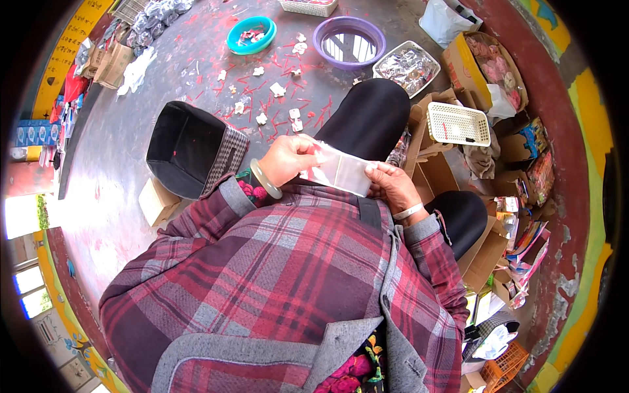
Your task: The person sits on the floor and places small jewelry items, including a pink flower-shaped piece and a yellow ring, into clear plastic bags. They seal the bags and place them into a cardboard box.
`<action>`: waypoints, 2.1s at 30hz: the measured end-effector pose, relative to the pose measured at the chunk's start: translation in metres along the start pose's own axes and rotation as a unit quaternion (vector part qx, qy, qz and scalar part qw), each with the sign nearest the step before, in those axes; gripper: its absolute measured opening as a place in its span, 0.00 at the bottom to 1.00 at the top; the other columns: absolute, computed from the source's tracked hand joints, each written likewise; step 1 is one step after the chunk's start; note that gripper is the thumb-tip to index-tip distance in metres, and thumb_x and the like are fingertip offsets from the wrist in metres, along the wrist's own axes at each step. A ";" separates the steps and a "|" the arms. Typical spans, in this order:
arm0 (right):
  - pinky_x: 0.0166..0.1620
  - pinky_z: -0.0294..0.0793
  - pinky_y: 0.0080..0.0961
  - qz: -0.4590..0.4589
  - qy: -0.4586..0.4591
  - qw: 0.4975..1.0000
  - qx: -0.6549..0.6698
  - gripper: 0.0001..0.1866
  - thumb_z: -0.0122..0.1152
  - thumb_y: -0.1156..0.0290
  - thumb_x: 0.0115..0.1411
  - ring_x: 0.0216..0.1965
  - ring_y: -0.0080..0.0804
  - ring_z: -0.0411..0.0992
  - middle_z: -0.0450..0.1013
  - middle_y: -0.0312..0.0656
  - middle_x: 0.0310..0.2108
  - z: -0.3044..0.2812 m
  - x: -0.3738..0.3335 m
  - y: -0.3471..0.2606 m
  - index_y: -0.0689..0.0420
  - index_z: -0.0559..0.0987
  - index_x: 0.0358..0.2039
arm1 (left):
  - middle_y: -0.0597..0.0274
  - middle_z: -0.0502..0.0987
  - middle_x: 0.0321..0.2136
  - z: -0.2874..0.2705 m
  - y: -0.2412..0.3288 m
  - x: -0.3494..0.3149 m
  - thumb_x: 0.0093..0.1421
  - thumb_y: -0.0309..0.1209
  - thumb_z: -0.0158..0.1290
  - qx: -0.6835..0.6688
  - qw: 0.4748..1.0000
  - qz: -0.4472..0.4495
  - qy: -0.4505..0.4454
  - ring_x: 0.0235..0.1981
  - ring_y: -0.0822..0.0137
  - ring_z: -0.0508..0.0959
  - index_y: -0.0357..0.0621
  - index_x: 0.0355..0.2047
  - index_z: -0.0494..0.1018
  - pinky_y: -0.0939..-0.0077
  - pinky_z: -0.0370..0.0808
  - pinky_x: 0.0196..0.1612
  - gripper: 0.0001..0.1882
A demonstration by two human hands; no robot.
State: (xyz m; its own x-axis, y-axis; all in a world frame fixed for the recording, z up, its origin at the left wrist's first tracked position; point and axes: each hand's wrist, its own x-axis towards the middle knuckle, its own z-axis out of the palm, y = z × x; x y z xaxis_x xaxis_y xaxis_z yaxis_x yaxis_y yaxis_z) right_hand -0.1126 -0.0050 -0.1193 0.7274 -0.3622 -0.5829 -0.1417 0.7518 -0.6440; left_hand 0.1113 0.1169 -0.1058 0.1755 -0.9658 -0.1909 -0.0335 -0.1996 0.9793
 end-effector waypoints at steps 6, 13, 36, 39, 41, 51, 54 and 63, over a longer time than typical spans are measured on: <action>0.30 0.68 0.13 -0.008 -0.003 0.999 -0.045 0.12 0.61 0.67 0.54 0.24 0.15 0.67 0.72 0.30 0.26 0.008 0.001 -0.008 0.58 0.76 0.37 | 0.68 0.70 0.26 0.006 0.008 -0.001 0.52 0.26 0.57 -0.027 0.998 -0.057 0.010 0.25 0.78 0.70 0.38 0.21 0.73 0.84 0.68 0.28 0.06; 0.33 0.71 0.14 -0.007 -0.027 0.997 -0.068 0.10 0.60 0.70 0.54 0.26 0.18 0.70 0.73 0.31 0.27 0.008 0.006 -0.009 0.58 0.76 0.37 | 0.67 0.69 0.26 0.010 0.012 0.002 0.46 0.27 0.60 0.166 0.985 -0.029 0.047 0.28 0.75 0.68 0.39 0.21 0.71 0.80 0.67 0.31 0.08; 0.29 0.69 0.15 -0.035 -0.010 0.995 -0.088 0.17 0.60 0.58 0.55 0.24 0.18 0.69 0.72 0.33 0.24 0.002 0.012 0.000 0.60 0.78 0.34 | 0.58 0.68 0.41 0.000 -0.002 0.002 0.49 0.23 0.57 -0.033 0.998 -0.059 0.013 0.30 0.77 0.71 0.37 0.21 0.71 0.82 0.71 0.33 0.05; 0.29 0.69 0.15 -0.040 -0.007 0.995 -0.089 0.17 0.59 0.58 0.55 0.24 0.18 0.69 0.72 0.33 0.24 0.002 0.012 0.001 0.60 0.78 0.34 | 0.58 0.68 0.41 -0.003 -0.007 0.001 0.49 0.21 0.56 -0.041 0.998 -0.045 0.006 0.30 0.75 0.72 0.37 0.21 0.70 0.82 0.71 0.33 0.05; 0.29 0.69 0.15 -0.041 -0.004 0.995 -0.090 0.17 0.59 0.58 0.55 0.24 0.18 0.69 0.72 0.33 0.24 0.003 0.011 0.000 0.60 0.78 0.34 | 0.57 0.68 0.41 -0.005 -0.007 0.002 0.49 0.21 0.56 -0.053 0.998 -0.042 0.004 0.32 0.74 0.72 0.38 0.21 0.70 0.80 0.71 0.35 0.04; 0.29 0.71 0.15 -0.050 -0.001 0.991 -0.120 0.14 0.58 0.60 0.57 0.22 0.19 0.70 0.72 0.33 0.23 0.003 0.013 0.000 0.59 0.78 0.34 | 0.58 0.69 0.39 -0.022 0.013 0.000 0.49 0.26 0.58 0.002 0.996 -0.090 0.018 0.42 0.70 0.69 0.39 0.19 0.74 0.74 0.64 0.46 0.06; 0.28 0.70 0.15 -0.058 0.000 0.989 -0.135 0.14 0.58 0.60 0.57 0.22 0.18 0.70 0.72 0.32 0.22 0.003 0.013 -0.001 0.59 0.78 0.34 | 0.58 0.69 0.39 -0.025 0.021 0.001 0.48 0.27 0.59 0.019 0.996 -0.086 0.001 0.41 0.71 0.69 0.40 0.19 0.74 0.75 0.65 0.45 0.06; 0.27 0.69 0.14 -0.065 -0.006 0.987 -0.148 0.15 0.59 0.59 0.56 0.21 0.17 0.69 0.72 0.32 0.21 0.004 0.013 -0.002 0.59 0.78 0.33 | 0.59 0.69 0.38 -0.034 0.025 0.000 0.48 0.28 0.59 0.049 0.996 -0.079 0.012 0.31 0.76 0.70 0.39 0.18 0.72 0.86 0.67 0.24 0.08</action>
State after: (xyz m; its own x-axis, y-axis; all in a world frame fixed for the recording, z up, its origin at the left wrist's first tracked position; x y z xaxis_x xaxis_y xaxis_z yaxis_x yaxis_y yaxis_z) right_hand -0.1000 -0.0087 -0.1232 0.7595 -0.4377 -0.4813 -0.2358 0.5043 -0.8307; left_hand 0.1443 0.1175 -0.0792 0.2087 -0.9172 -0.3395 -0.0987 -0.3652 0.9257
